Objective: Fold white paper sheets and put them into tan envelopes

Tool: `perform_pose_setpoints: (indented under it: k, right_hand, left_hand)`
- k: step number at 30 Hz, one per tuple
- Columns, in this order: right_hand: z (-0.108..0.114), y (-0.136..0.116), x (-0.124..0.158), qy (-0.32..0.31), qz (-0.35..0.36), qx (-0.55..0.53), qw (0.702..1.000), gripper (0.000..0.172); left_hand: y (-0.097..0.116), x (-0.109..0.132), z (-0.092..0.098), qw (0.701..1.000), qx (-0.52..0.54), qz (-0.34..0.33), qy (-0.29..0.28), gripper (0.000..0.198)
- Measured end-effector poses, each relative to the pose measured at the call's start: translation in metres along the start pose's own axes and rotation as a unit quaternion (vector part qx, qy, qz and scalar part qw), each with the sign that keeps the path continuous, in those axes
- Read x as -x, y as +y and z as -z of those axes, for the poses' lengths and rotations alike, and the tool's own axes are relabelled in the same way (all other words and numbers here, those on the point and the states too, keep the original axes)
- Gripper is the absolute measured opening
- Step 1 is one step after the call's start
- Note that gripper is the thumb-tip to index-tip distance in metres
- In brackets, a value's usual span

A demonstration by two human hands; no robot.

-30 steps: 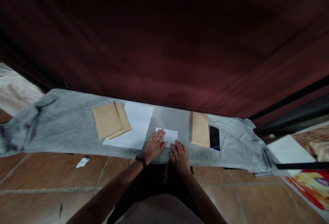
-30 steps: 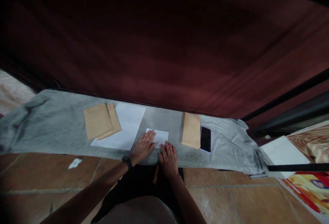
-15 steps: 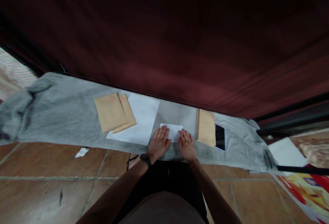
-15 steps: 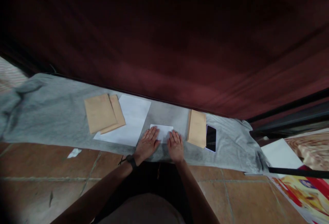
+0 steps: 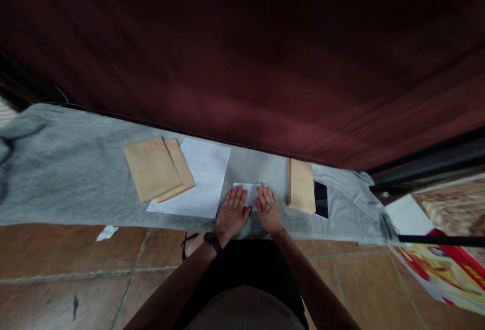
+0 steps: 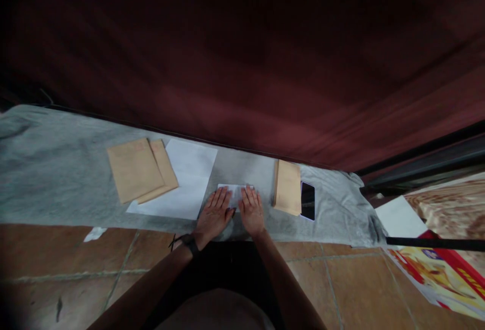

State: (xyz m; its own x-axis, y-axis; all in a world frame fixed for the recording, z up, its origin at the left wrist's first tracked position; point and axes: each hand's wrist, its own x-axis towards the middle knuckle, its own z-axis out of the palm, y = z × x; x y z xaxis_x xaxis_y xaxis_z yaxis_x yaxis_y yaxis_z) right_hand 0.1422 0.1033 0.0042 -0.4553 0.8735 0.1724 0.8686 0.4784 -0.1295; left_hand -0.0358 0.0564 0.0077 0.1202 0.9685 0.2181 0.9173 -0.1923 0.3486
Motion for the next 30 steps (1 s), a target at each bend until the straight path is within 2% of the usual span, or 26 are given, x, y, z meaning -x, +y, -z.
perform_pose_setpoints:
  k: [6,13,16,21,24,28,30]
  right_hand:
    - [-0.008,-0.012,-0.003,-0.001,-0.01,-0.001,1.0,0.054]
    - [-0.005,0.014,-0.003,0.007,-0.019,-0.012,1.0,0.052]
    - [0.002,0.026,-0.017,-0.001,-0.013,-0.03,0.999,0.052]
    - [0.019,0.032,-0.049,-0.055,0.007,-0.047,0.997,0.051]
    - [0.028,0.033,-0.062,-0.063,0.0,-0.056,0.996,0.043]
    - [0.042,0.032,-0.072,-0.046,-0.001,-0.08,0.996,0.018]
    - [0.054,0.031,-0.074,-0.031,-0.001,-0.096,0.995,0.02]
  left_hand:
    - [-0.002,0.0,-0.004,1.0,0.005,-0.002,0.006,0.064]
    - [-0.001,0.0,0.0,1.0,-0.006,-0.002,0.005,0.063]
    - [0.0,0.0,0.002,1.0,-0.007,-0.007,0.012,0.063]
    - [-0.001,-0.001,0.001,1.0,0.0,-0.003,0.026,0.069]
    - [-0.002,0.0,0.003,0.999,0.013,0.0,0.044,0.073]
    - [-0.002,0.002,0.011,0.996,0.046,-0.001,0.076,0.075]
    - [-0.004,0.004,0.014,0.993,0.069,-0.002,0.099,0.073]
